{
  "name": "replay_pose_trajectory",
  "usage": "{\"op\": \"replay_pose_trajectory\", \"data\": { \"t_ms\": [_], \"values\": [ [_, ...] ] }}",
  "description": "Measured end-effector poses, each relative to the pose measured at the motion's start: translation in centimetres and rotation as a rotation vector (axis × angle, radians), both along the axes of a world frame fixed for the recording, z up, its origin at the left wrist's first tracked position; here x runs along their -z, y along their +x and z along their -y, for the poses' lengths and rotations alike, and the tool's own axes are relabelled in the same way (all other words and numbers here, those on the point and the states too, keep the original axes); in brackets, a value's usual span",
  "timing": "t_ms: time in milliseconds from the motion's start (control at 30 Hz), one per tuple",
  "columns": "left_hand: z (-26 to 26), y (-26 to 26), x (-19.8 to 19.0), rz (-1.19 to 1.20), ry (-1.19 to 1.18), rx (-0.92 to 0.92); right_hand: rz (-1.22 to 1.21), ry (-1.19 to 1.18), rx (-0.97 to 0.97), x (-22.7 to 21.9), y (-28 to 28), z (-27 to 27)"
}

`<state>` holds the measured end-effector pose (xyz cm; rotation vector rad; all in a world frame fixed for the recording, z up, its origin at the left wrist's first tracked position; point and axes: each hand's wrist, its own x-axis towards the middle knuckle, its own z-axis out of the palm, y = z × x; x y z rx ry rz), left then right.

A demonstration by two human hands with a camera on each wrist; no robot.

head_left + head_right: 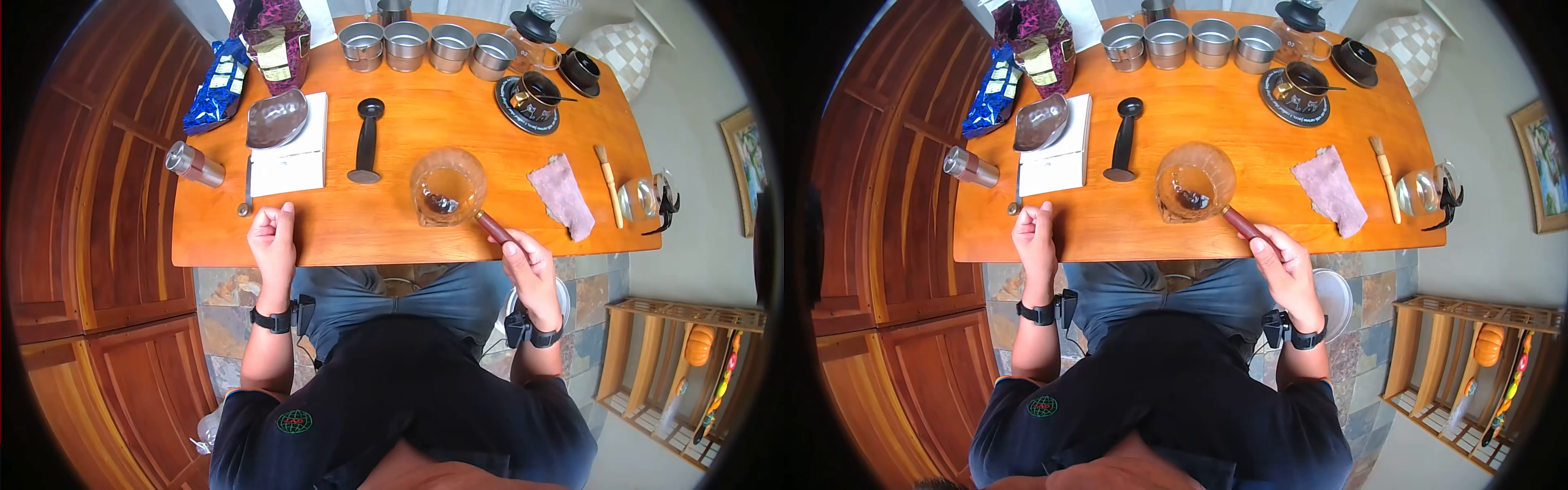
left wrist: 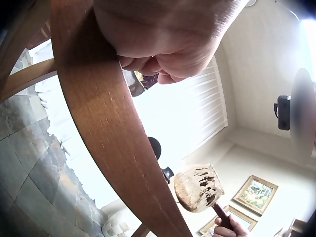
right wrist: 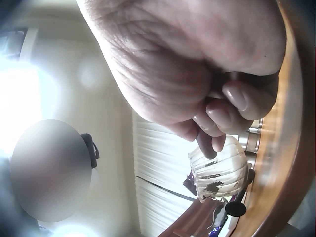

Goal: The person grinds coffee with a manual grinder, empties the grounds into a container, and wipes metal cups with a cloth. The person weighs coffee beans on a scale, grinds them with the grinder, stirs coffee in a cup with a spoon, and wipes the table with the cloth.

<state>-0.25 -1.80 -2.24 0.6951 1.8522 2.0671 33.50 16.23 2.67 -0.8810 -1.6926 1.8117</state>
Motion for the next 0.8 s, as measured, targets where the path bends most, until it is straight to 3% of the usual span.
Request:
{"op": "replay_pose_trajectory", "data": {
  "t_ms": [433,800],
  "values": [
    [0.2,-0.1,0.1,-0.003,-0.016,0.0,0.04,0.102,0.024,0.2,-0.1,-0.7],
    [0.1,0.0,0.2,-0.009,-0.031,-0.026,0.027,-0.002,-0.041,0.6,0.5,-0.8]
  ]
}}
